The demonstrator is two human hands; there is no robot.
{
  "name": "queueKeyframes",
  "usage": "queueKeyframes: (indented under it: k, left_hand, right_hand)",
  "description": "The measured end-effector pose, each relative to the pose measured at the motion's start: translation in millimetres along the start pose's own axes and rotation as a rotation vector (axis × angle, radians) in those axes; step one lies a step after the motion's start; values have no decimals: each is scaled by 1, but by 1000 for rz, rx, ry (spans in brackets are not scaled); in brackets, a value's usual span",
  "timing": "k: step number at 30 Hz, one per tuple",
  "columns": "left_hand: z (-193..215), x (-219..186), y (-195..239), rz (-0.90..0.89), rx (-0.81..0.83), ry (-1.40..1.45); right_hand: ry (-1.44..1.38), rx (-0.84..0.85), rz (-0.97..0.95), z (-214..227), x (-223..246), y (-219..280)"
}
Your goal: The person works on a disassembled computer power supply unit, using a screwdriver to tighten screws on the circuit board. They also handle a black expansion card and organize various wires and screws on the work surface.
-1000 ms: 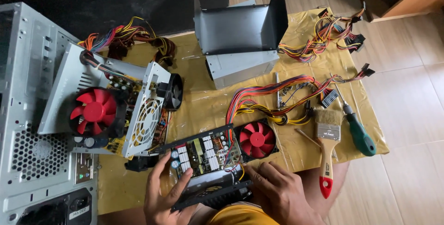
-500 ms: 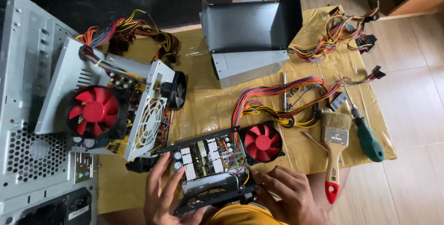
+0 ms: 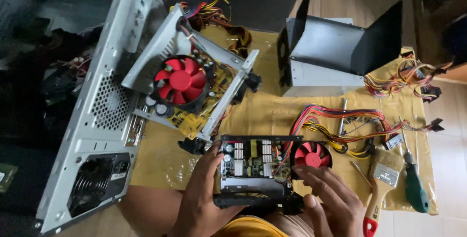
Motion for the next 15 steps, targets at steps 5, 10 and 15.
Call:
queueKeyframes:
  k: [5, 10, 15]
  left_hand:
    - [2, 23, 22, 94, -39, -89]
    - [22, 18, 17, 43, -177, -122]
    - [24, 20, 14, -28, -183, 10]
  right_hand:
    - [57, 145, 156, -35, 23, -7]
    - [234, 163, 10, -60, 11, 2]
    - [236, 99, 13, -63, 22, 5]
Point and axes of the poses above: each hand's wrist, its own y-axis away from the middle knuckle, its own z-axis out of the back of the hand, x = y × z, the point moved 10 cm from there along -y, towards the middle knuckle, and after that the axes turned 8 degrees about -x, right-handed, at the moved point
